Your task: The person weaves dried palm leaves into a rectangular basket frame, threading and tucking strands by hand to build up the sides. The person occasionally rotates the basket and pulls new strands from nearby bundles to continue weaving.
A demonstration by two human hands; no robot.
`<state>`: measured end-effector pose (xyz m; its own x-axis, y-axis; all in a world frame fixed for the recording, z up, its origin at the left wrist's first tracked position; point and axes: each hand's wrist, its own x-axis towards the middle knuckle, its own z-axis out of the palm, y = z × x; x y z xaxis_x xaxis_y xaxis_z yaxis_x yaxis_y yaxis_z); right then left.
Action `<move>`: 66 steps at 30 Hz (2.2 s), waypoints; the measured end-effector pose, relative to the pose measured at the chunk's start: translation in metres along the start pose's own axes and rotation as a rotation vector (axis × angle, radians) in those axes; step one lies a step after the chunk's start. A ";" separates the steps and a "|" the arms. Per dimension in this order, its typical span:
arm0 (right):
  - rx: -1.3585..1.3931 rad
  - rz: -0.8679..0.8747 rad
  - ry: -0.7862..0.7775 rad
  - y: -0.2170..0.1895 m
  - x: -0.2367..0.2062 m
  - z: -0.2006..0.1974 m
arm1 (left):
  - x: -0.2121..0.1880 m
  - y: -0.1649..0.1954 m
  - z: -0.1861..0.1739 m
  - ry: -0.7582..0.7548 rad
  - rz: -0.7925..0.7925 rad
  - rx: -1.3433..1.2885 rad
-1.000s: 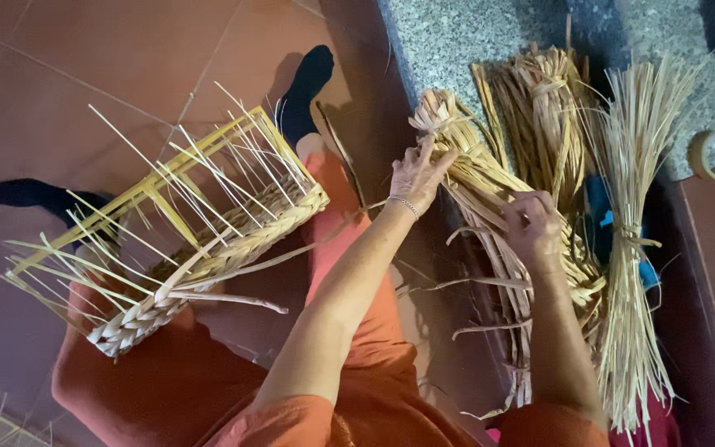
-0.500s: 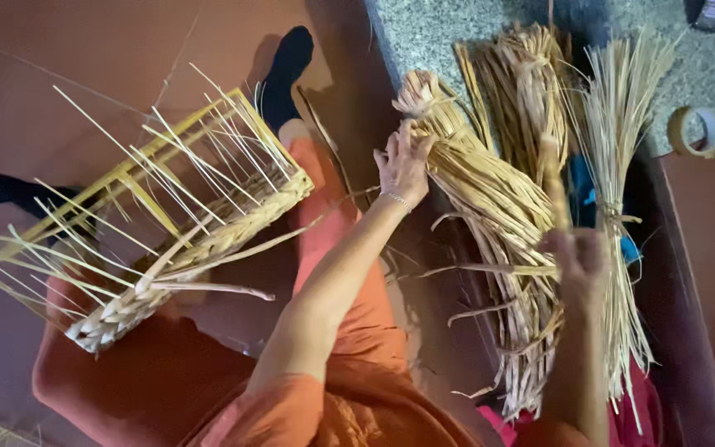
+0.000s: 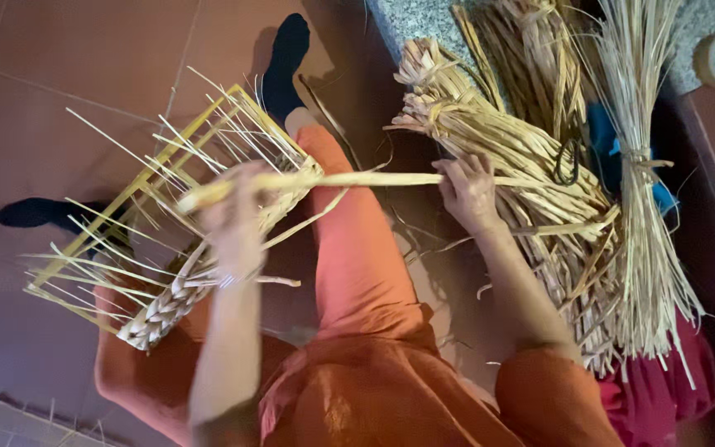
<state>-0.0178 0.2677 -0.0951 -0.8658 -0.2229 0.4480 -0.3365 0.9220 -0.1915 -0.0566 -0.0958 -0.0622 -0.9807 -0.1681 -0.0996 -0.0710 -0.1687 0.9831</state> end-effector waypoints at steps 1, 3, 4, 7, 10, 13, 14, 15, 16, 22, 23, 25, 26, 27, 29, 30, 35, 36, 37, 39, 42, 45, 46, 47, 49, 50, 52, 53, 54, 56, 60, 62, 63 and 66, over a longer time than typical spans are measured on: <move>0.053 0.025 -0.025 0.000 -0.002 0.000 | -0.011 0.014 -0.027 0.050 0.001 0.058; 0.166 0.072 -0.082 -0.002 -0.004 0.002 | -0.030 0.033 -0.067 -0.014 0.249 -0.077; 0.148 0.052 -0.088 -0.004 -0.003 0.002 | -0.037 0.038 -0.082 0.014 0.253 -0.111; 0.119 0.087 -0.253 -0.009 0.007 -0.009 | -0.059 0.042 -0.115 0.177 0.246 -0.405; 0.204 0.376 -0.850 -0.003 0.022 -0.042 | -0.081 0.040 -0.141 0.202 0.207 -0.438; 0.540 0.429 -1.074 0.021 0.031 -0.079 | -0.105 0.025 -0.147 0.113 0.306 0.456; 0.672 0.392 -1.042 0.029 0.034 -0.083 | -0.112 0.018 -0.144 0.070 0.344 0.880; 0.466 0.375 -0.866 0.035 0.036 -0.074 | -0.114 0.008 -0.137 0.153 0.061 0.388; 0.265 0.358 -0.685 0.041 0.040 -0.063 | -0.116 -0.002 -0.129 0.218 -0.216 -0.111; -0.332 0.397 -0.509 0.087 0.044 0.036 | -0.117 -0.029 -0.086 0.074 -0.117 -0.084; -0.358 0.393 -0.486 0.092 0.039 0.047 | -0.113 -0.030 -0.080 0.042 -0.128 -0.158; -0.398 0.344 -0.437 0.100 0.031 0.058 | -0.101 -0.030 -0.065 -0.027 -0.153 -0.305; -0.417 0.321 -0.415 0.102 0.028 0.059 | -0.096 -0.030 -0.056 -0.070 -0.161 -0.289; -0.413 0.278 -0.344 0.103 0.024 0.056 | -0.091 -0.030 -0.045 -0.115 -0.170 -0.273; -0.409 0.195 -0.200 0.101 0.019 0.044 | -0.081 -0.031 -0.018 -0.178 -0.290 -0.157; -0.328 0.195 -0.153 0.099 0.016 0.034 | -0.077 -0.031 0.001 -0.193 -0.400 -0.058; -0.123 0.156 -0.004 0.073 0.004 -0.003 | -0.057 -0.039 0.104 -0.511 0.027 0.167; -0.091 0.161 -0.011 0.071 0.006 -0.007 | -0.049 -0.043 0.125 -0.527 0.117 0.203; -0.055 0.165 -0.019 0.068 0.008 -0.009 | -0.041 -0.048 0.146 -0.519 0.111 0.246; -0.021 0.164 -0.008 0.064 0.012 -0.011 | -0.023 -0.059 0.178 -0.442 0.257 0.323; -0.055 0.159 0.040 0.057 0.014 -0.011 | -0.008 -0.075 0.207 -0.278 0.579 0.405; -0.065 0.171 0.054 0.051 0.015 -0.009 | 0.003 -0.089 0.225 -0.217 0.621 0.461; -0.037 0.201 0.041 0.049 0.016 -0.007 | 0.004 -0.094 0.228 -0.228 0.620 0.476; -0.007 0.234 0.028 0.048 0.016 -0.006 | 0.005 -0.098 0.230 -0.241 0.617 0.493; -0.060 0.191 0.072 0.045 0.018 -0.002 | 0.010 -0.107 0.233 -0.214 0.619 0.535; -0.086 0.164 0.098 0.045 0.020 0.000 | 0.013 -0.110 0.234 -0.197 0.625 0.556; -0.103 0.119 0.119 0.044 0.022 0.003 | 0.016 -0.115 0.233 -0.167 0.605 0.572; -0.111 0.097 0.125 0.043 0.023 0.004 | 0.016 -0.116 0.232 -0.151 0.590 0.579; -0.081 0.127 0.103 0.044 0.023 0.004 | 0.015 -0.116 0.231 -0.153 0.607 0.557; -0.021 0.191 0.058 0.046 0.024 0.004 | 0.010 -0.113 0.227 -0.160 0.639 0.512; 0.044 0.441 -0.076 0.057 0.029 0.004 | -0.006 -0.108 0.212 -0.267 0.711 0.423; 0.140 0.648 -0.228 0.066 0.034 0.003 | -0.011 -0.111 0.204 -0.197 0.888 0.522; 0.430 0.672 -0.125 0.071 0.037 0.002 | -0.009 -0.115 0.203 -0.172 0.784 0.483; 0.807 0.708 -0.039 0.079 0.037 -0.003 | 0.001 -0.132 0.199 -0.180 0.211 0.305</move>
<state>-0.0751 0.3333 -0.0916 -0.9663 0.2568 -0.0171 0.1138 0.3668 -0.9233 -0.0843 0.1197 -0.1611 -0.9938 0.0086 0.1112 0.1112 0.1515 0.9822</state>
